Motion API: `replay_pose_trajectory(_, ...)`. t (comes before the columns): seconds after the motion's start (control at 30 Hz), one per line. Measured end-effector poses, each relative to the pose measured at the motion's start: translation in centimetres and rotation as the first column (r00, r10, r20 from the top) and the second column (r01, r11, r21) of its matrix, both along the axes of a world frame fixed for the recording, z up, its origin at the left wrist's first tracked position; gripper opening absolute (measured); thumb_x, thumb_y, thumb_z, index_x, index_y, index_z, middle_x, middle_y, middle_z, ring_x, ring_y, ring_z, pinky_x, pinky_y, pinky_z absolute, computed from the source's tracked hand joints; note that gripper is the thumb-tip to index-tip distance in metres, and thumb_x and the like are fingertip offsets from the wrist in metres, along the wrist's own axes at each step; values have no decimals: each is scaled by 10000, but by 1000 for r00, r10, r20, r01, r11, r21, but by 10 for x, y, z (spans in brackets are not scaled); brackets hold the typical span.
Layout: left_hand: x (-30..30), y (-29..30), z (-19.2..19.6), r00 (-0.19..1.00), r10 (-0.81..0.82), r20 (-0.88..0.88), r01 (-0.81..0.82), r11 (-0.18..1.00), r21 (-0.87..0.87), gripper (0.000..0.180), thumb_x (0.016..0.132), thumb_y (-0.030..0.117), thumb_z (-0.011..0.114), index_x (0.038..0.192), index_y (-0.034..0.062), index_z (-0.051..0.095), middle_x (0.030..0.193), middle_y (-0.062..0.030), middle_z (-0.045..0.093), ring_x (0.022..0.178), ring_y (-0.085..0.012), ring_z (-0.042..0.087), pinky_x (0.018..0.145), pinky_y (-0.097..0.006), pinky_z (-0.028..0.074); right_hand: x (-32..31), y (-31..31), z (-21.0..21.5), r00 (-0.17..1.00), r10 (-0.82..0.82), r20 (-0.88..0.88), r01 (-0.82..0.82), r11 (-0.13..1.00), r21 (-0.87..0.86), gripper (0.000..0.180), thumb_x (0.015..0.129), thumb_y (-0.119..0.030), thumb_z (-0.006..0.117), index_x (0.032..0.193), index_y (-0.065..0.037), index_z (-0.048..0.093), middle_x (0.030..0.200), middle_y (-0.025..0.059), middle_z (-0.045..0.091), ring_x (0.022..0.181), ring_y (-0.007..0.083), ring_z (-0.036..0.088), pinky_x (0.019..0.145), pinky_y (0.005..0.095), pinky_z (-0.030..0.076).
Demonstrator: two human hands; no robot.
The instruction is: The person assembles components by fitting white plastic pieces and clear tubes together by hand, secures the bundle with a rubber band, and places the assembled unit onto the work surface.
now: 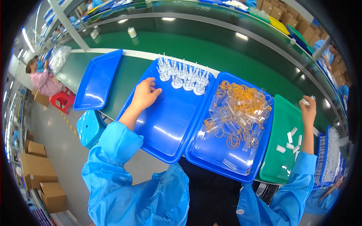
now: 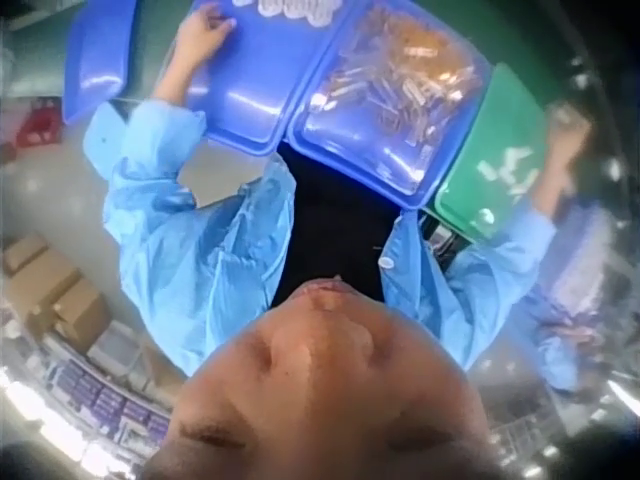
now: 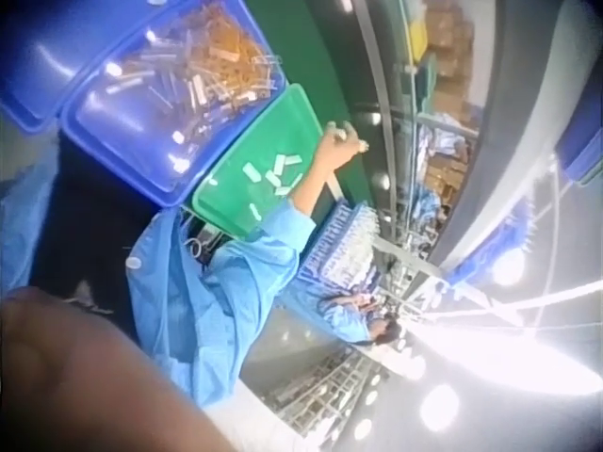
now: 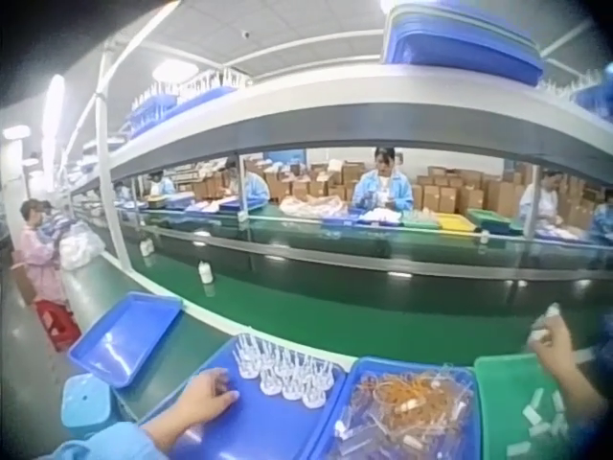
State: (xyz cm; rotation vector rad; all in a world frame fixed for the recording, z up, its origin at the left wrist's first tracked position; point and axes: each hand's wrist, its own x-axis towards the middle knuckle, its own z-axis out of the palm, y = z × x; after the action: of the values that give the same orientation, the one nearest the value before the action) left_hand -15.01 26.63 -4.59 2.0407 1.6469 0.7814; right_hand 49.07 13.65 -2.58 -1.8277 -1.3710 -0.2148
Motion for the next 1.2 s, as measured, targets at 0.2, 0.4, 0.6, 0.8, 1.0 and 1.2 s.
replay_pose_trajectory(0.2, 12, 53, -45, 975, -142, 169, 126, 986, 106, 538, 689, 94, 787, 1175, -5, 579, 1075, -159, 626, 946, -239, 621, 721, -319, 522, -70, -74, 25, 978, 198, 57, -169, 930, -327, 254, 804, -7, 563, 1038, -47, 652, 1056, 124, 620, 1037, 284, 584, 917, 362, 447)
replay_pose_trajectory(0.4, 5, 28, -28, 929, -226, 295, 247, 968, -37, 266, 723, -1, 758, 914, 37, 576, 814, -47, 647, 736, -109, 605, 636, -244, 478, -77, -130, -2, 990, 85, -113, -131, 856, -500, 397, 738, 56, 611, 1102, -96, 658, 1019, 81, 618, 916, 210, 596, 807, 343, 489)
replay_pose_trajectory(0.6, -4, -23, 1, 888, -124, 443, 179, 980, -85, 291, 753, -28, 713, 1011, 20, 587, 867, -50, 649, 776, -117, 612, 648, -231, 483, -114, -164, -19, 991, 95, 91, -48, 907, -418, 345, 740, -54, 679, 1076, -130, 669, 1051, 94, 580, 1007, 295, 551, 875, 398, 461)
replay_pose_trajectory(0.8, 24, -115, 39, 767, -159, 621, 277, 956, -98, 390, 791, -14, 682, 1167, -31, 581, 1046, -98, 651, 866, -128, 626, 749, -248, 498, -150, -162, -15, 965, 159, 209, -75, 928, -365, 398, 724, 7, 661, 1110, -88, 635, 1105, 111, 564, 1036, 301, 542, 873, 397, 442)
replay_pose_trajectory(1.0, 121, -192, 32, 585, -237, 775, 508, 852, -123, 467, 753, -97, 694, 1197, -42, 558, 1135, -120, 612, 1002, -180, 616, 813, -280, 524, -177, -160, -24, 957, 130, 260, -32, 936, -351, 223, 761, -11, 607, 977, -66, 613, 961, 98, 595, 925, 304, 567, 770, 403, 441)
replay_pose_trajectory(1.2, 152, -219, 32, 447, -301, 842, 550, 835, 6, 503, 718, -87, 745, 1174, -28, 541, 1134, -139, 560, 1040, -219, 617, 821, -312, 569, -183, -153, -28, 976, 51, 210, -13, 984, -179, 154, 783, -30, 613, 931, -50, 574, 853, 112, 580, 863, 319, 576, 735, 431, 450)
